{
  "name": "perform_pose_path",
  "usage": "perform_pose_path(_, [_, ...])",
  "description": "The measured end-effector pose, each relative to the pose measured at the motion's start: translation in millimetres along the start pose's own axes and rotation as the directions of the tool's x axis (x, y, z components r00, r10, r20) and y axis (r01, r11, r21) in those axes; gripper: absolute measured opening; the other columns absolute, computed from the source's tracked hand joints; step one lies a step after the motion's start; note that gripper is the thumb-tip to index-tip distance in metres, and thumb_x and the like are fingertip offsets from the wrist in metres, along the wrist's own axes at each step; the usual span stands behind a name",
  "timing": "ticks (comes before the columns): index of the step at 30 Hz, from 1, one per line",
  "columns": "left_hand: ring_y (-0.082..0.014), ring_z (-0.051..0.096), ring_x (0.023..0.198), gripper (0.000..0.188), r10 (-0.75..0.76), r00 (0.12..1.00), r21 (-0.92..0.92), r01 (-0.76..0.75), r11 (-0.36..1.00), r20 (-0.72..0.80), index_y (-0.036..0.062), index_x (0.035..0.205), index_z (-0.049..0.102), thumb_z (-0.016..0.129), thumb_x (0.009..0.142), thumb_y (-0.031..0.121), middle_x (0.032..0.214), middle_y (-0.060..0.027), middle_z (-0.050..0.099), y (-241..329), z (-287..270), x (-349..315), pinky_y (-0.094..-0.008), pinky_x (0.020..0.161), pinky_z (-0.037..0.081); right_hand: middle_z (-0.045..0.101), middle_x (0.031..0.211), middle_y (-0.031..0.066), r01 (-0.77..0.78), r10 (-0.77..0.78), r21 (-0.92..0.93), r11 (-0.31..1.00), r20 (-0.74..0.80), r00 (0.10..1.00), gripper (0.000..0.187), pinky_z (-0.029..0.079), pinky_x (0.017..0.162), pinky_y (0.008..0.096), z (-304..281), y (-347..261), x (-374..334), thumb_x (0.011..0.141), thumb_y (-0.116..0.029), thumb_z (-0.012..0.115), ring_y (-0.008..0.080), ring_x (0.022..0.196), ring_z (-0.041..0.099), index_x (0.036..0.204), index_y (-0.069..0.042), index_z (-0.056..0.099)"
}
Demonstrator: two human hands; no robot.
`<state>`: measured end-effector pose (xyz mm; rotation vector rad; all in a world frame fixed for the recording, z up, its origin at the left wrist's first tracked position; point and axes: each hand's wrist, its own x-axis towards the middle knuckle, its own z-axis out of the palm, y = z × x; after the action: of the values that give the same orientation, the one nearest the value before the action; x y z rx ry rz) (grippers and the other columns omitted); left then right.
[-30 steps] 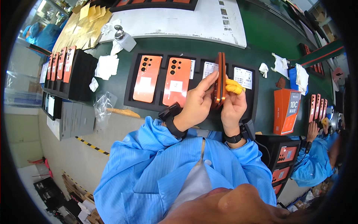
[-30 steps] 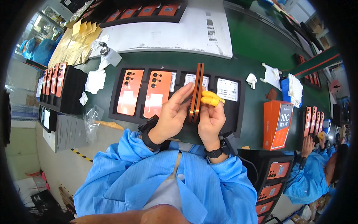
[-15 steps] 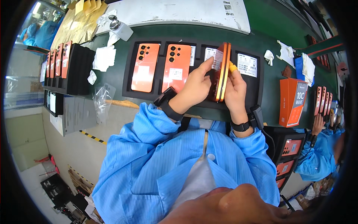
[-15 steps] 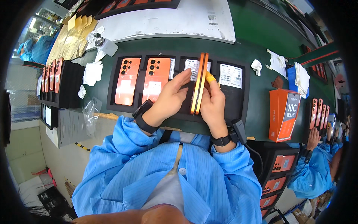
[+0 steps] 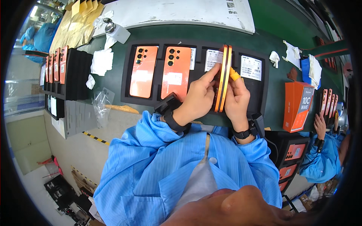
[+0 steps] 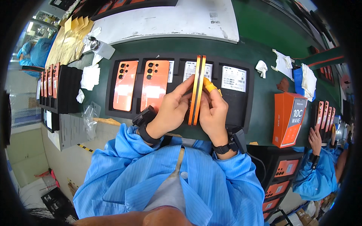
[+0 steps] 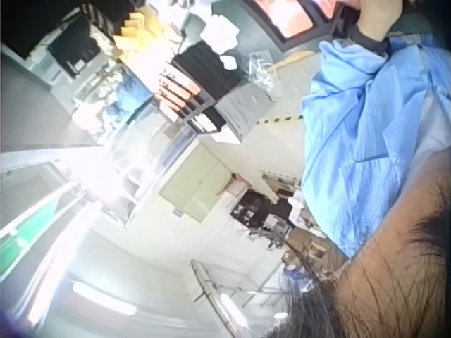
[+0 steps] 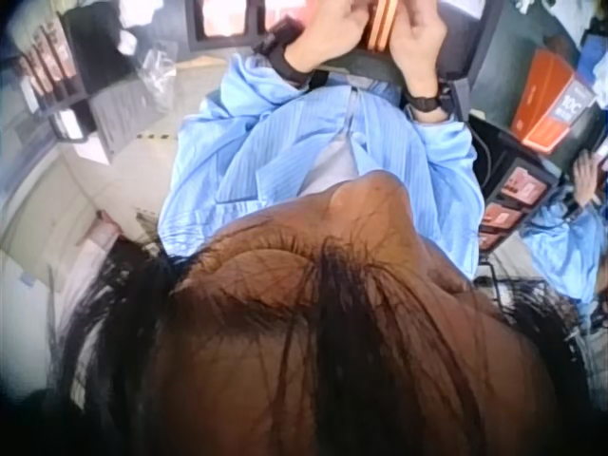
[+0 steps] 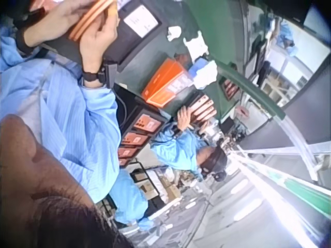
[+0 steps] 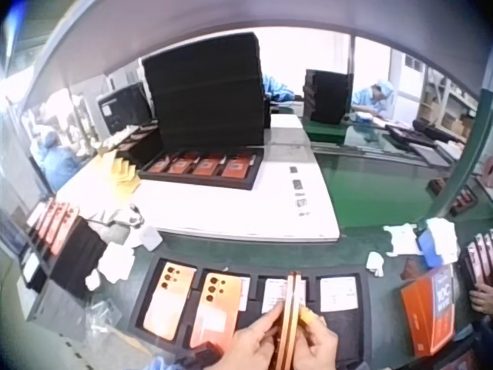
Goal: Cleaning and assembling smartphone components in a factory setting.
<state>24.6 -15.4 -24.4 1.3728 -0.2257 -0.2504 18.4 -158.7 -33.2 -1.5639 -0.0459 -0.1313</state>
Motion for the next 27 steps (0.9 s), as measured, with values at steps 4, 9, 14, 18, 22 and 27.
perform_pose_path(4, [-0.0296,0.053,0.131,0.070,0.012,0.999,0.028,-0.010,1.000,-0.045,-0.0041,0.152,0.031,0.031,0.084,-0.020,0.145,-0.0229,0.049,-6.5,1.7,3.0,-0.0347,0.109,0.043,0.064,0.123,0.0152,-0.013,0.013,0.007,1.000,0.001,1.000,0.037,0.051,0.098,0.0317,-0.2,1.4,1.0,0.097,0.007,0.049,0.0205,0.115,0.064,0.134,0.008,0.054])
perform_pose_path(9, [-0.0291,0.045,0.139,0.071,-0.046,0.999,-0.033,0.046,0.998,0.017,-0.0036,0.154,0.029,0.029,0.085,-0.020,0.152,-0.0206,0.041,2.6,-2.6,6.3,-0.0357,0.114,0.040,0.064,0.122,0.0144,0.004,-0.004,-0.013,1.000,-0.004,1.000,0.037,0.051,0.098,0.0315,1.5,-3.4,3.0,0.098,0.007,0.049,0.0205,0.115,0.064,0.134,0.008,0.054])
perform_pose_path(14, [-0.0277,0.048,0.136,0.067,-0.007,1.000,-0.002,0.008,1.000,0.013,-0.0057,0.152,0.029,0.031,0.087,-0.017,0.150,-0.0204,0.043,13.2,-4.1,11.3,-0.0359,0.112,0.042,0.060,0.130,0.0179,0.078,-0.079,0.028,0.997,0.020,0.997,0.041,0.048,0.104,0.0339,2.4,-15.3,8.3,0.098,0.007,0.048,0.0233,0.122,0.060,0.139,0.009,0.047])
perform_pose_path(18, [-0.0238,0.052,0.133,0.065,0.164,0.986,0.110,-0.162,0.981,-0.015,-0.0048,0.153,0.030,0.032,0.089,-0.016,0.148,-0.0183,0.047,45.0,1.9,4.9,-0.0318,0.108,0.044,0.054,0.138,0.0203,0.249,-0.251,0.131,0.960,-0.002,0.968,0.047,0.045,0.109,0.0379,7.3,-36.9,9.7,0.096,0.009,0.048,0.0266,0.129,0.055,0.142,0.010,0.041])
perform_pose_path(22, [-0.0178,0.054,0.123,0.068,0.319,0.945,-0.010,-0.321,0.947,-0.074,0.0021,0.153,0.036,0.035,0.088,-0.018,0.153,-0.0153,0.045,32.6,5.0,-3.3,-0.0286,0.105,0.042,0.049,0.145,0.0226,0.305,-0.308,0.062,0.950,0.044,0.950,0.049,0.042,0.113,0.0411,5.3,-32.8,0.8,0.094,0.011,0.047,0.0297,0.135,0.050,0.143,0.009,0.041])
perform_pose_path(27, [-0.0261,0.042,0.141,0.067,0.328,0.945,-0.047,-0.328,0.943,-0.015,-0.0043,0.154,0.028,0.033,0.089,-0.016,0.155,-0.0182,0.038,31.6,4.1,-7.6,-0.0371,0.116,0.035,0.049,0.144,0.0223,0.321,-0.323,0.067,0.945,0.025,0.946,0.049,0.041,0.114,0.0408,6.3,-28.7,-5.6,0.094,0.012,0.046,0.0293,0.135,0.050,0.143,0.009,0.040])
